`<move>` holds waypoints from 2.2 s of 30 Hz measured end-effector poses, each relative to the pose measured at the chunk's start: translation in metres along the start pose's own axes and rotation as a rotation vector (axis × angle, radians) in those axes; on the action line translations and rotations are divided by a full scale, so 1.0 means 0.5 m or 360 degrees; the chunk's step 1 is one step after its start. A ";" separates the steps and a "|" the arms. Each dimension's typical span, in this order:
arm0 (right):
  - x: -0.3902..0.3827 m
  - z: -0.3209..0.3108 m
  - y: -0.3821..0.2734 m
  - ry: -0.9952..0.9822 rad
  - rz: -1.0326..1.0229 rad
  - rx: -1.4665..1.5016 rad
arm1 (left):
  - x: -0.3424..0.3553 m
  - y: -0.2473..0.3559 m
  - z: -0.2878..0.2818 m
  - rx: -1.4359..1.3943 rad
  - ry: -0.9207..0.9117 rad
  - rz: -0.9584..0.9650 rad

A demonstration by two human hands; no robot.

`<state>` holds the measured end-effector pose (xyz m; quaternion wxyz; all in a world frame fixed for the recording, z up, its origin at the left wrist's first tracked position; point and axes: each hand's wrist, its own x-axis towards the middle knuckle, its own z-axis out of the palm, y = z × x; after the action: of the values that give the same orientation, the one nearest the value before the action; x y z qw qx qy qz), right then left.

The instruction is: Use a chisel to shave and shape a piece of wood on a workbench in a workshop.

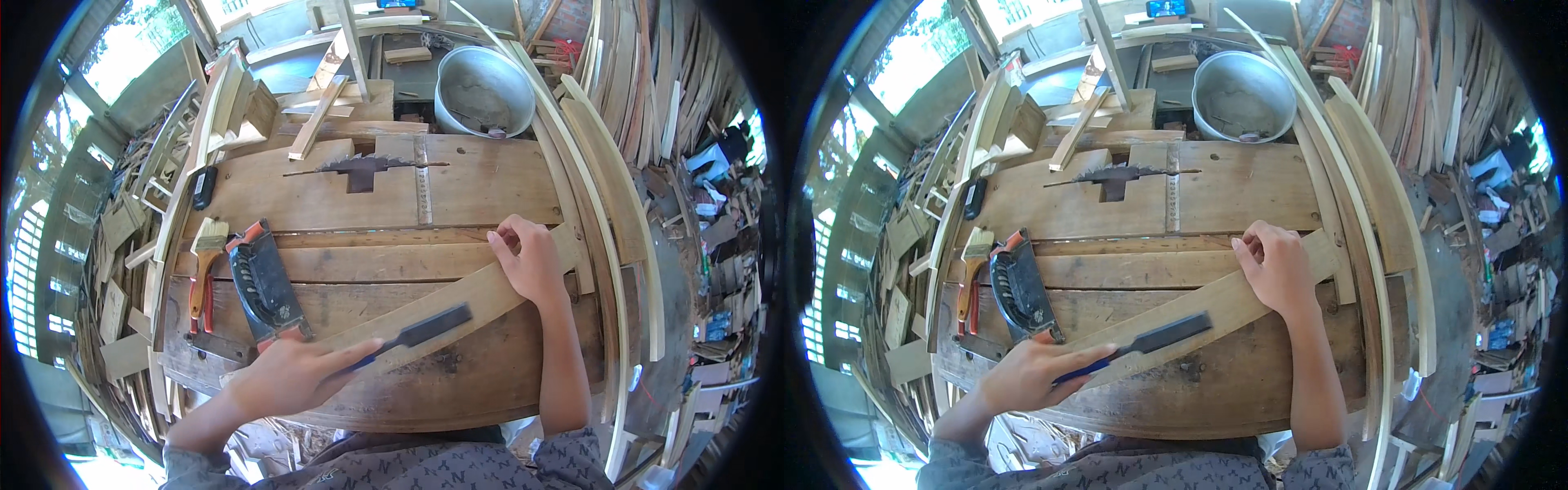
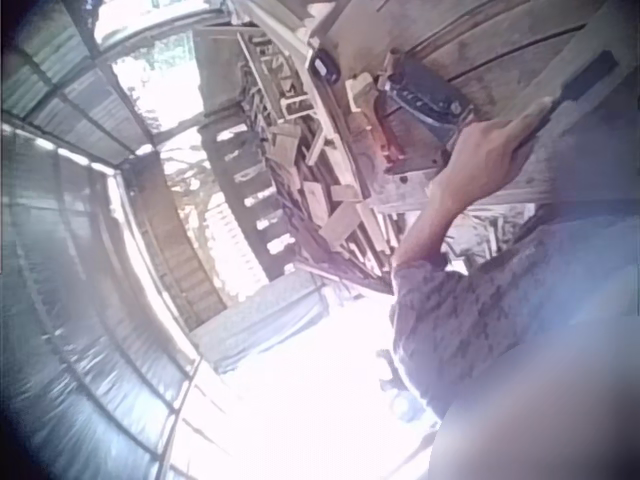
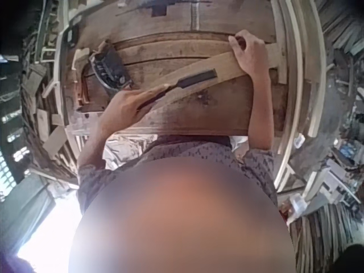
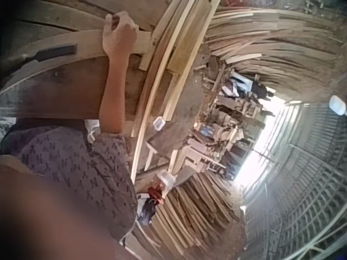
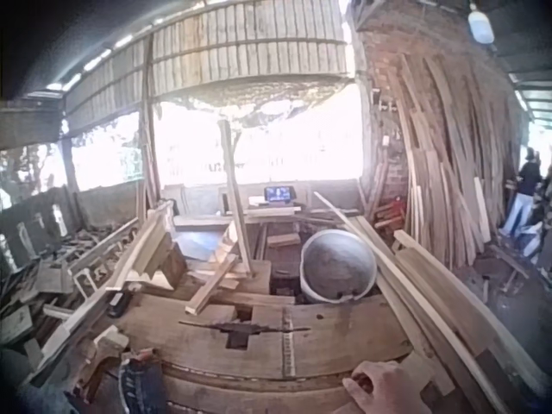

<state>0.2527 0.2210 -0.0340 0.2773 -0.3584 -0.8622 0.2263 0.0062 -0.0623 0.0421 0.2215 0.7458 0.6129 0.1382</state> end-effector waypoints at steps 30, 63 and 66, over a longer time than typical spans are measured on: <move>-0.001 -0.004 0.001 -0.0002 0.0053 0.0017 | 0.019 0.015 0.000 -0.0084 -0.0042 -0.0095; -0.009 -0.004 0.008 0.0082 0.0163 0.0025 | -0.058 0.008 0.026 -0.0333 0.0092 -0.0296; -0.002 -0.006 0.003 0.0036 0.0147 0.0059 | -0.114 -0.030 0.012 -0.0389 0.0285 -0.0360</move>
<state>0.2559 0.2220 -0.0330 0.2829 -0.3951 -0.8373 0.2506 -0.0158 -0.1164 0.0330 0.2693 0.6243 0.6888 0.2516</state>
